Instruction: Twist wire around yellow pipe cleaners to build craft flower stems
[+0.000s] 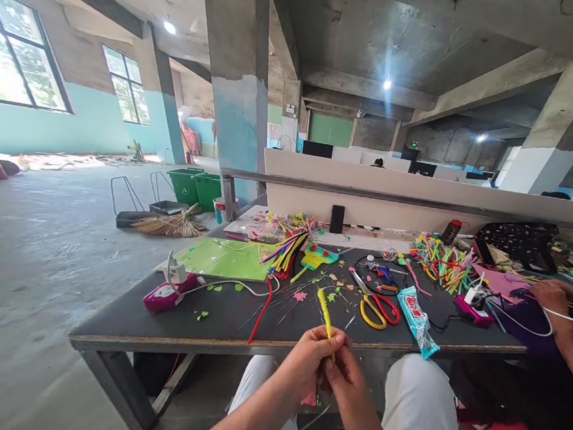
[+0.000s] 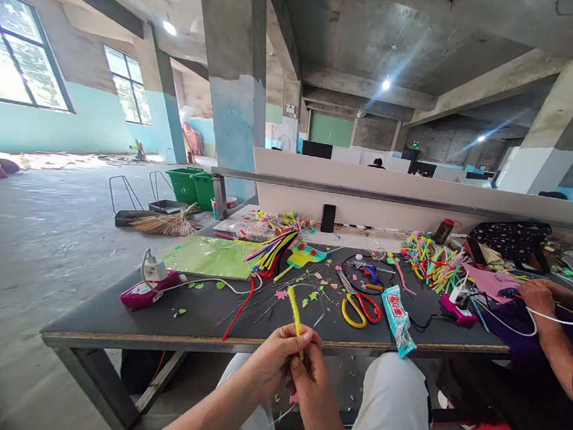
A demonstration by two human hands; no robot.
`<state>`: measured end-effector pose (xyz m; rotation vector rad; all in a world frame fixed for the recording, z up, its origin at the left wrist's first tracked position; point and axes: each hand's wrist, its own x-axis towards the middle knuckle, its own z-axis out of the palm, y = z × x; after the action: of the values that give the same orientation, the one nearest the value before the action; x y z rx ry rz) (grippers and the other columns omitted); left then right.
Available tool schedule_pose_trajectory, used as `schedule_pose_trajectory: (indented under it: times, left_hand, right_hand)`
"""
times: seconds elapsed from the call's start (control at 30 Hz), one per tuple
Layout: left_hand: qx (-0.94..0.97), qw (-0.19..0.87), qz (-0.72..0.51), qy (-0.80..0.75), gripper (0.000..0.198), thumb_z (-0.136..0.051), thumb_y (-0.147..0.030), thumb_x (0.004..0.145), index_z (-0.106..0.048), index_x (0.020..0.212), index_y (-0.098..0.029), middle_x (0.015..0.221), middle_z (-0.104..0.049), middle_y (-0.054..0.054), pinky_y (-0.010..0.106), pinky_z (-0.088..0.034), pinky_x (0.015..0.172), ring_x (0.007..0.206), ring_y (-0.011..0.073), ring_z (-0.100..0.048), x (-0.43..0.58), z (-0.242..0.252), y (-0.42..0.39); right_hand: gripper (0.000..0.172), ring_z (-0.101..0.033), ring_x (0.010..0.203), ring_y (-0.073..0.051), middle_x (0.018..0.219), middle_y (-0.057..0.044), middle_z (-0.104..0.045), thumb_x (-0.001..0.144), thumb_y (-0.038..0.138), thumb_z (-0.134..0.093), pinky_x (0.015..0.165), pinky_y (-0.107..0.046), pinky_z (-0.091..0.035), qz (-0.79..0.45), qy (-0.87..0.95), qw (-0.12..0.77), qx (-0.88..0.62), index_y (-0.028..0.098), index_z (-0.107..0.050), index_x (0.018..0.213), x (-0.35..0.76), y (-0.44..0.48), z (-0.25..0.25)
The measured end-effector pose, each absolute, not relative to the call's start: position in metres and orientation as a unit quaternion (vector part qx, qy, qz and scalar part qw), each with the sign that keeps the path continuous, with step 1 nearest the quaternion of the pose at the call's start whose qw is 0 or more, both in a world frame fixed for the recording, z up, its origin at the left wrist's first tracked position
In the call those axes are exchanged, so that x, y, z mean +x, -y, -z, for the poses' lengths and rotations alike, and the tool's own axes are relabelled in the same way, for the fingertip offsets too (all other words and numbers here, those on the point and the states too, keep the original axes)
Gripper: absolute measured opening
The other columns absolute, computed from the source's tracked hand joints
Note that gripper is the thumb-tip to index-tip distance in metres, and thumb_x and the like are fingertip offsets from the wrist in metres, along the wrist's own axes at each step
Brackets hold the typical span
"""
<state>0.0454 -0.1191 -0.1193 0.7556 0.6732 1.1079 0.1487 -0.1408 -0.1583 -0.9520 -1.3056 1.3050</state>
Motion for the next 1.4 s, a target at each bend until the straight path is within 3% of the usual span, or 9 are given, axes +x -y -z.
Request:
schedule_pose_trajectory:
  times: [0.1,0.2,0.43,0.57,0.7,0.93,1.17,1.27,1.4]
  left_hand:
    - [0.344,0.713,-0.535,-0.294,0.027,-0.075,-0.034,0.067,-0.064,0.074,-0.011,0.071,-0.064,0.006,0.023,-0.047,0.056,0.059,0.0127,-0.06,0.032,0.11,0.111]
    - [0.352,0.689,-0.571,-0.275,0.021,-0.073,-0.032,0.071,-0.062,0.076,-0.014,0.068,-0.061,0.002,0.026,-0.048,0.072,0.066,0.0118,-0.06,0.018,0.103,0.109]
    - [0.473,0.642,-0.495,-0.345,0.02,-0.069,-0.032,0.073,-0.061,0.074,-0.014,0.061,-0.059,0.002,0.023,-0.042,0.057,0.054,0.0107,-0.054,0.018,0.104,0.121]
    - [0.463,0.647,-0.482,-0.366,0.025,-0.077,-0.031,0.065,-0.063,0.076,-0.014,0.063,-0.06,0.002,0.026,-0.042,0.058,0.056,0.0119,-0.054,0.022,0.109,0.124]
    - [0.465,0.693,-0.465,-0.295,0.048,-0.079,-0.03,0.064,-0.064,0.107,-0.019,0.101,-0.064,0.009,0.034,-0.042,0.086,0.091,0.0212,-0.061,0.008,0.101,0.128]
    - [0.457,0.746,-0.468,-0.13,0.099,-0.069,-0.062,0.061,-0.023,0.144,-0.033,0.142,-0.038,0.014,0.047,-0.027,0.104,0.131,0.0304,-0.034,-0.029,0.104,0.131]
    - [0.563,0.503,-0.568,-0.327,0.083,-0.074,-0.035,0.069,-0.03,0.14,-0.04,0.153,-0.021,0.0,0.039,-0.014,0.112,0.141,0.0262,-0.013,-0.065,0.089,0.114]
    - [0.671,0.402,-0.54,-0.311,0.064,-0.076,-0.03,0.066,-0.055,0.127,-0.028,0.144,-0.039,0.005,0.037,-0.012,0.113,0.14,0.0295,-0.012,-0.057,0.052,0.113]
    - [0.791,0.367,-0.417,-0.255,0.03,-0.063,-0.03,0.078,-0.07,0.106,-0.022,0.12,-0.06,0.011,0.039,-0.021,0.11,0.131,0.0299,-0.034,-0.036,0.019,0.109]
  right_hand:
    - [0.04,-0.059,0.104,-0.025,0.11,-0.007,-0.065,0.08,0.049,-0.059,0.087,-0.036,-0.048,-0.545,0.562,0.514,-0.351,0.027,-0.059,0.113,0.161,0.143,0.148]
    - [0.039,-0.052,0.117,-0.026,0.123,-0.008,-0.059,0.082,0.048,-0.058,0.097,-0.038,-0.041,-0.481,0.571,0.529,-0.404,0.025,-0.06,0.113,0.174,0.139,0.139]
    - [0.035,-0.059,0.082,-0.017,0.111,-0.008,-0.061,0.086,0.046,-0.053,0.074,-0.029,-0.048,-0.415,0.6,0.568,-0.381,0.022,-0.058,0.111,0.178,0.114,0.097]
    - [0.031,-0.047,0.053,-0.009,0.087,-0.003,-0.063,0.087,0.043,-0.052,0.05,-0.023,-0.04,-0.413,0.623,0.564,-0.35,0.022,-0.059,0.109,0.175,0.105,0.077]
    - [0.028,-0.039,0.043,-0.006,0.064,0.002,-0.055,0.088,0.043,-0.051,0.041,-0.021,-0.029,-0.426,0.622,0.551,-0.357,0.019,-0.064,0.094,0.178,0.101,0.072]
    - [0.029,-0.037,0.04,-0.007,0.059,0.003,-0.052,0.088,0.044,-0.05,0.039,-0.022,-0.027,-0.449,0.618,0.544,-0.348,0.019,-0.064,0.096,0.184,0.111,0.072]
    - [0.027,-0.034,0.04,-0.007,0.054,0.005,-0.048,0.086,0.043,-0.052,0.039,-0.022,-0.026,-0.457,0.654,0.508,-0.324,0.021,-0.065,0.093,0.183,0.113,0.073]
    - [0.028,-0.034,0.039,-0.007,0.054,0.005,-0.048,0.085,0.045,-0.053,0.039,-0.022,-0.026,-0.472,0.654,0.495,-0.324,0.021,-0.065,0.092,0.181,0.111,0.072]
    - [0.032,-0.033,0.037,-0.007,0.052,0.005,-0.048,0.083,0.048,-0.053,0.037,-0.022,-0.025,-0.474,0.652,0.486,-0.337,0.02,-0.065,0.093,0.178,0.111,0.068]
